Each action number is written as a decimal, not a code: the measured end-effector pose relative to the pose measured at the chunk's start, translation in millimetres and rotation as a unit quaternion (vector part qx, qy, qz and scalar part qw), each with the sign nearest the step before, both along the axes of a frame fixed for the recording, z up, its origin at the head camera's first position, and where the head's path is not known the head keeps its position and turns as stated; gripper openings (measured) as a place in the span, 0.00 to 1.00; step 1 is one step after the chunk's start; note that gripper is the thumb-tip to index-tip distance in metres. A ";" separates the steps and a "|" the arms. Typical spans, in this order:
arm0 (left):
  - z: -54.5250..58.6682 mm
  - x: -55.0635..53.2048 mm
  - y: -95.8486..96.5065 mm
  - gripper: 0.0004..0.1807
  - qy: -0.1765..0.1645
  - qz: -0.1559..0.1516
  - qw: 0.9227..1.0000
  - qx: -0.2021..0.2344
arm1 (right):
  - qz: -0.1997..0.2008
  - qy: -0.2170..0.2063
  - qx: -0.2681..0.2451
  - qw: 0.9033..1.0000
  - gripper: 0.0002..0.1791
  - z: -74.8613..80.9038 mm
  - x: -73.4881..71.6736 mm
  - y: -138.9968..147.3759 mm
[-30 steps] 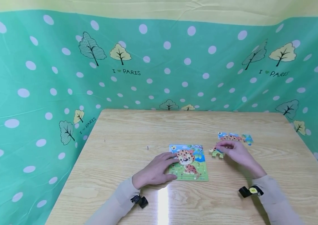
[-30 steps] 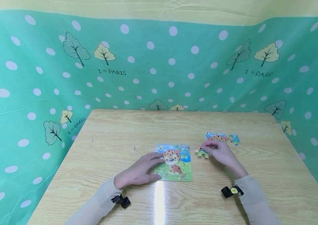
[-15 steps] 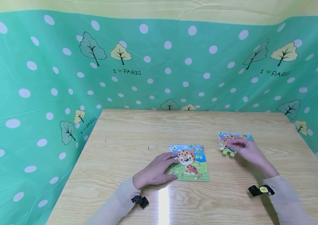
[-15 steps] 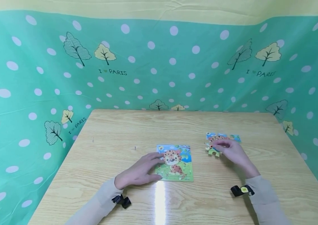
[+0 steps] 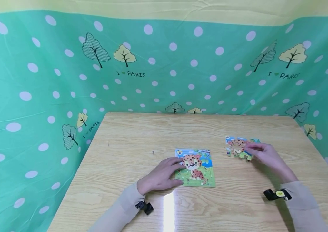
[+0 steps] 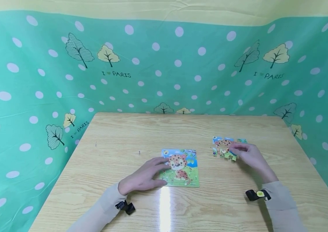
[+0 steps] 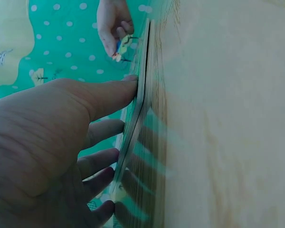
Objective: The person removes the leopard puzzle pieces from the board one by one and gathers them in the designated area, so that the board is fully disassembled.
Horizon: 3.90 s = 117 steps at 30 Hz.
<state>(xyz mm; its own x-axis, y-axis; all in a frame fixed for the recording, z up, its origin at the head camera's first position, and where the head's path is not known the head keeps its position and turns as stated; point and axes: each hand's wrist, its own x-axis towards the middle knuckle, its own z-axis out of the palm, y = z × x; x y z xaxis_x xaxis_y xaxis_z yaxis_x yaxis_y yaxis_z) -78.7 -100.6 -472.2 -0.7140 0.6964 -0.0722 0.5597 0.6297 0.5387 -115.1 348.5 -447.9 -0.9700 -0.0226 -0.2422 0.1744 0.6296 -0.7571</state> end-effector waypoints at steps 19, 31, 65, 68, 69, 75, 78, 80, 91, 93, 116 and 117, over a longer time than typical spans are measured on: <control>-0.6 1.5 1.6 0.34 0.002 0.013 1.000 -0.016 | -0.017 -0.036 0.014 0.999 0.38 2.6 2.8 40.6; 0.7 1.9 0.5 0.34 -0.003 0.009 1.000 -0.011 | -0.028 0.022 0.082 0.996 0.32 -12.0 2.5 48.3; 1.3 2.1 0.3 0.33 -0.004 0.007 1.000 0.000 | -0.038 0.061 0.102 0.992 0.29 -5.6 8.7 26.5; 0.7 1.9 0.0 0.33 -0.003 0.009 1.000 -0.003 | -0.027 0.067 0.098 0.993 0.28 -6.2 8.6 20.8; 0.5 2.1 -0.1 0.33 -0.003 0.009 1.000 -0.003 | -0.022 0.069 0.096 0.993 0.27 -6.6 8.7 18.7; 0.2 2.7 -0.2 0.33 -0.003 0.005 1.000 -0.002 | -0.001 0.072 0.088 0.994 0.23 -9.7 10.1 2.7; 0.6 2.8 0.2 0.33 -0.005 0.006 1.000 -0.001 | 0.000 0.077 0.084 0.993 0.23 -10.4 10.8 -6.7; 0.5 2.7 0.5 0.33 -0.007 0.008 1.000 -0.002 | 0.004 0.080 0.082 0.993 0.23 -10.8 10.9 -12.4; -2.0 0.1 2.2 0.35 0.019 0.011 1.000 0.001 | 0.040 0.113 0.068 0.990 0.13 -11.5 17.7 -51.4; -1.3 0.2 2.2 0.34 0.018 0.011 1.000 0.001 | 0.044 0.119 0.070 0.989 0.11 -11.1 19.8 -59.7; -2.2 0.5 1.8 0.33 0.016 0.016 1.000 0.006 | 0.177 0.111 -0.014 0.978 0.11 -11.9 36.8 -153.5; -2.3 0.4 1.8 0.33 0.017 0.016 1.000 0.005 | 0.183 0.110 -0.014 0.977 0.11 -11.8 38.0 -158.6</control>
